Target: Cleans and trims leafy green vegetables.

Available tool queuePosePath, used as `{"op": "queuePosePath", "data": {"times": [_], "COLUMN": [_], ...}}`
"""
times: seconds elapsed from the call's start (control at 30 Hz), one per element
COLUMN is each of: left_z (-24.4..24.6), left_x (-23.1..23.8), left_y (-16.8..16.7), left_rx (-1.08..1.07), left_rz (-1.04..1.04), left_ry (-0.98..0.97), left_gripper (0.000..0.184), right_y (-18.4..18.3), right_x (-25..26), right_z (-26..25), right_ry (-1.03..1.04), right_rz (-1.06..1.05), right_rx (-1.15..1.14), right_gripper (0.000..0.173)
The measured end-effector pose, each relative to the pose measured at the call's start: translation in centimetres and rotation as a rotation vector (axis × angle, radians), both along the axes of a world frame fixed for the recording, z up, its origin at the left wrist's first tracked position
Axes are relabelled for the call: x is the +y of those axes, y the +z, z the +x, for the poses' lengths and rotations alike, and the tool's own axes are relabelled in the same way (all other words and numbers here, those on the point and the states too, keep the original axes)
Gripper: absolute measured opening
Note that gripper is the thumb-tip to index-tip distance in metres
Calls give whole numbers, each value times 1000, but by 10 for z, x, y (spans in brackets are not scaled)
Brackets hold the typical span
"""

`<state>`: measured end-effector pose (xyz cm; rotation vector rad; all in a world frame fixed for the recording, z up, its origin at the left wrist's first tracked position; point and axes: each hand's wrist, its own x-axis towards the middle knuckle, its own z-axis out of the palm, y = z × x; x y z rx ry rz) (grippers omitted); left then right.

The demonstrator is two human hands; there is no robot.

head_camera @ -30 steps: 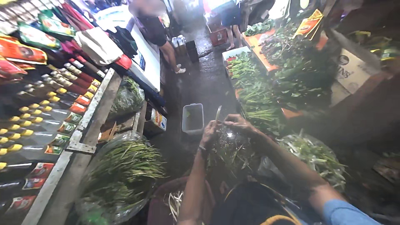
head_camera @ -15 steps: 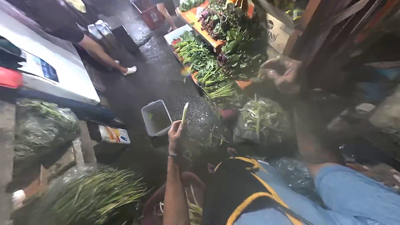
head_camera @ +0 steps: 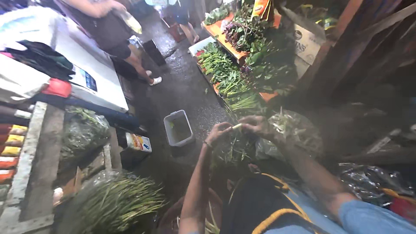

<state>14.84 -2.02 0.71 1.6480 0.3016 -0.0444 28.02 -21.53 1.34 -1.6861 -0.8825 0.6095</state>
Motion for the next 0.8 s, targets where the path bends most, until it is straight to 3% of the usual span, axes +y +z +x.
{"op": "queuePosePath", "data": {"times": [0.07, 0.2, 0.27, 0.37, 0.47, 0.57, 0.8], "left_z": [-1, -21, -30, -30, -21, -14, -17], "left_x": [4, 17, 14, 4, 4, 6, -2], "left_y": [0, -24, -29, -24, -15, -9, -14], "left_rx": [-14, 37, 51, 54, 128, 233, 188], "left_rz": [-30, -125, -174, -367, -581, -554, -383], "left_ry": [-20, -15, -7, 86, 149, 122, 158], "left_gripper": [24, 26, 24, 23, 25, 25, 22], "right_y": [6, 16, 15, 4, -22, -27, -23], "right_x": [6, 1, 1, 10, 29, 50, 64], "right_z": [2, 13, 15, 10, -6, -31, -40], "right_ry": [-58, -205, -300, -286, -137, -19, -136], "right_rz": [1, 0, 79, 261, 191, 106, 70], "right_rx": [90, 197, 322, 608, 647, 667, 978], "right_gripper": [17, 12, 21, 50, 48, 44, 24]}}
